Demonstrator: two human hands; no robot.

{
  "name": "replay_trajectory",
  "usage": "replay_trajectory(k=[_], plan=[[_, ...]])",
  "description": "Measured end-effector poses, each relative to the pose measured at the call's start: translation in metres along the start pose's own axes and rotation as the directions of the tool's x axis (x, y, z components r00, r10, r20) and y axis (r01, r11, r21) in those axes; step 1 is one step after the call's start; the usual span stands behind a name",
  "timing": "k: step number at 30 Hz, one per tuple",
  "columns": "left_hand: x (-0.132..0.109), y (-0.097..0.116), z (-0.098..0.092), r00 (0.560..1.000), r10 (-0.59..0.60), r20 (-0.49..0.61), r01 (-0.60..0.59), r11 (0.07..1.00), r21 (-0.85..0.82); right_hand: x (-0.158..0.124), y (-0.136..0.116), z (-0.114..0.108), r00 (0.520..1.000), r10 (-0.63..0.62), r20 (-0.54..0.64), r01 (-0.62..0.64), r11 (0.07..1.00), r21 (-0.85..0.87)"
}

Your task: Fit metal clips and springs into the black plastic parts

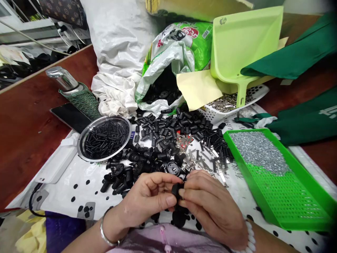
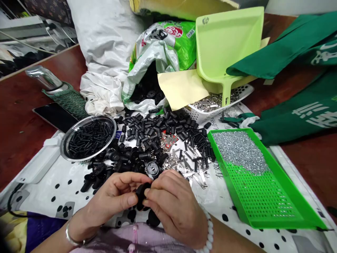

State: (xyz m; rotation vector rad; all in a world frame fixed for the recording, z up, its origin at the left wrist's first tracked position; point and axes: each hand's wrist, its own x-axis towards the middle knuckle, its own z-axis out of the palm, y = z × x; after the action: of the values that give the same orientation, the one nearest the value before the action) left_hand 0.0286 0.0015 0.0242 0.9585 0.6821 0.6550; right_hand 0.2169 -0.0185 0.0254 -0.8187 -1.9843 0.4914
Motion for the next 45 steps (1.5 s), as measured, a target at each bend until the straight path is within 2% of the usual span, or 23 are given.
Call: replay_trajectory(k=[3,6,10,16,19,22,24,26,28,31,34,38,41,45], plan=[[-0.002,-0.004,0.001,1.0,0.024,0.01,-0.023,0.997,-0.068,-0.002,-0.001,-0.001,0.998,0.049,0.035,-0.049,0.999,-0.006],[-0.004,-0.005,0.001,0.999,0.033,0.002,-0.033,0.997,-0.068,-0.003,-0.001,0.0,0.993,0.108,0.043,-0.109,0.994,0.02],[-0.003,-0.006,0.001,1.0,0.025,-0.006,-0.025,0.996,-0.09,-0.002,0.001,-0.001,0.991,0.091,0.101,-0.094,0.995,0.025],[-0.002,-0.011,-0.003,1.0,-0.011,0.004,0.012,0.995,-0.103,0.004,0.001,-0.009,0.971,0.06,0.231,-0.047,0.997,-0.059],[-0.006,-0.012,-0.007,1.0,-0.016,0.001,0.016,1.0,-0.027,0.005,0.001,-0.009,0.967,0.064,0.247,-0.055,0.998,-0.041],[-0.01,-0.007,-0.011,1.0,0.026,0.011,-0.027,0.975,0.222,0.005,0.002,-0.007,0.965,0.085,0.247,-0.085,0.996,-0.008],[-0.013,0.0,-0.014,0.993,0.062,0.105,-0.105,0.876,0.472,0.005,0.003,-0.006,0.965,0.097,0.246,-0.102,0.995,0.01],[-0.014,0.007,-0.016,0.973,0.109,0.202,-0.218,0.715,0.664,0.005,0.004,-0.006,0.965,0.094,0.246,-0.101,0.995,0.016],[-0.014,0.008,-0.016,0.955,0.177,0.237,-0.296,0.562,0.773,0.006,0.005,-0.006,0.965,0.074,0.25,-0.077,0.997,-0.001],[-0.01,0.002,-0.015,0.93,0.296,0.218,-0.326,0.391,0.861,0.006,0.005,-0.005,0.975,0.078,0.21,-0.07,0.997,-0.044],[-0.005,-0.008,-0.014,0.9,0.391,0.19,-0.328,0.322,0.888,0.003,0.004,-0.001,0.975,0.173,0.136,-0.169,0.985,-0.039],[-0.001,-0.016,-0.014,0.867,0.453,0.207,-0.359,0.279,0.891,-0.001,0.0,0.008,0.945,0.309,0.108,-0.306,0.951,-0.046],[0.001,-0.017,-0.014,0.83,0.516,0.212,-0.362,0.21,0.908,0.0,-0.002,0.013,0.941,0.315,0.125,-0.31,0.949,-0.058],[0.001,-0.014,-0.012,0.764,0.587,0.268,-0.388,0.087,0.917,0.002,-0.001,0.01,0.965,0.244,0.101,-0.239,0.97,-0.052]])
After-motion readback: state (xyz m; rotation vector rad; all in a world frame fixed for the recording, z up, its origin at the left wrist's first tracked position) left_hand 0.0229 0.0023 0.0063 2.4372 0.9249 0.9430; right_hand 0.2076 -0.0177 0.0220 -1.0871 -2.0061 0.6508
